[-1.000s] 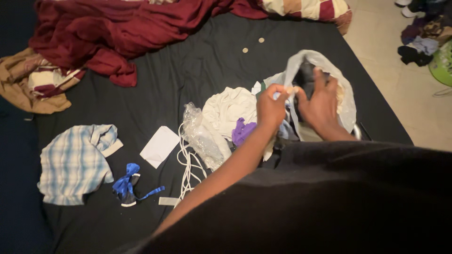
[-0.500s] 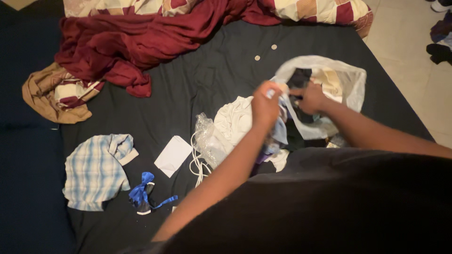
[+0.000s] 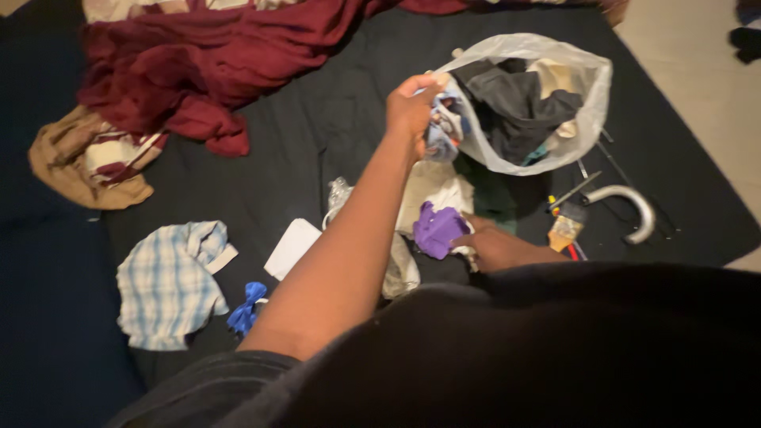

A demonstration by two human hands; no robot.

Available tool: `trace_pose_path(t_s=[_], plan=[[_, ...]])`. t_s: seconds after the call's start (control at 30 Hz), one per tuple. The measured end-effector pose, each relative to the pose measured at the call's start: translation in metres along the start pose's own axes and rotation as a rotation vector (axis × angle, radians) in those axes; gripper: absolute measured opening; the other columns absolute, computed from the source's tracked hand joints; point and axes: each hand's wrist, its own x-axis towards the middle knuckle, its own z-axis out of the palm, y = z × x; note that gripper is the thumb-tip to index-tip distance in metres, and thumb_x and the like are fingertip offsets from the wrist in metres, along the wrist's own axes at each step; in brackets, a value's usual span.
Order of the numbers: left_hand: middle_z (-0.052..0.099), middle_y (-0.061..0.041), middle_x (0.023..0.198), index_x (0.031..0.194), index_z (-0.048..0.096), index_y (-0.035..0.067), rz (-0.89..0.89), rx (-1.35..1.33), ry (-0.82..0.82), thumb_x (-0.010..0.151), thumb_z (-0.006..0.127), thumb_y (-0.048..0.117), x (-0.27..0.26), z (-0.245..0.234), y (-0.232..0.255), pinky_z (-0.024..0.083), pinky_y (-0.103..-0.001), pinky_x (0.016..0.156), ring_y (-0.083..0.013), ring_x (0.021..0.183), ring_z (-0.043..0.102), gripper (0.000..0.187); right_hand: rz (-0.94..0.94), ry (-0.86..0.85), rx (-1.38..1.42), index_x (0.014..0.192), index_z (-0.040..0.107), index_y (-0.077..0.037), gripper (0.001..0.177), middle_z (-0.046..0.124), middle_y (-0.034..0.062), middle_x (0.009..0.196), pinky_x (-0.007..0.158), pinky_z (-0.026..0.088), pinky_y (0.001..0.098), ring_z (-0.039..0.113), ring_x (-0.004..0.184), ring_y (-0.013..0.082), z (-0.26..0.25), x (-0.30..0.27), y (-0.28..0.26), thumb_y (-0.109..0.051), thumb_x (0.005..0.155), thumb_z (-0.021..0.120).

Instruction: The person sorts through various items on a bed, including clothes, cables, and papers, and places them into a plastic bag or a drawer. They also briefly review a document before putting it away.

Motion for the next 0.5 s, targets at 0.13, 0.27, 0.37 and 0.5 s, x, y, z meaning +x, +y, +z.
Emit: trace_pose_path(t_s=[0.13,0.27,0.37,0.5], plan=[[0.071,-0.009,0.079,0.102,0.076,0.004,0.143,0.013,0.001,0.092,0.078,0.009,-0.001,0.004,-0.019,0.048,-0.035,0.046,-0.014,0.056,0.06,0.012,0.353,-0.192,-0.07,0.155,0.038,-0.02,0.097,0.017,0.0285,0.162,0.116,0.034,0.0422,0.032,0.144,0.0437,0.042,0.025,0.051,-0.008,0.07,0.084],[0.066,-0.007,0.073,0.1,0.073,0.008,0.029,0.032,0.035,0.089,0.074,0.013,-0.023,-0.003,-0.029,0.047,-0.037,0.037,-0.0142,0.048,0.055,0.012,0.365,-0.218,-0.041,0.154,0.032,-0.015,0.103,0.038,0.0219,0.153,0.117,0.037,0.0436,0.042,0.142,0.0404,0.06,0.044,0.079,-0.019,0.068,0.089],[0.064,-0.008,0.073,0.101,0.072,0.006,-0.029,-0.001,0.042,0.09,0.075,0.012,-0.045,-0.009,-0.025,0.051,-0.041,0.037,-0.0146,0.048,0.054,0.013,0.483,-0.216,-0.05,0.146,0.037,-0.012,0.097,0.043,0.0211,0.149,0.115,0.04,0.0449,0.044,0.139,0.0407,0.074,0.047,0.084,-0.02,0.066,0.091],[0.069,-0.011,0.078,0.104,0.072,0.005,-0.061,-0.07,0.023,0.093,0.074,0.011,-0.054,-0.02,-0.02,0.05,-0.037,0.04,-0.0138,0.05,0.057,0.013,0.69,-0.288,-0.119,0.14,0.048,-0.008,0.08,0.056,0.0238,0.137,0.108,0.049,0.0446,0.054,0.131,0.0411,0.101,0.041,0.088,-0.021,0.073,0.089]])
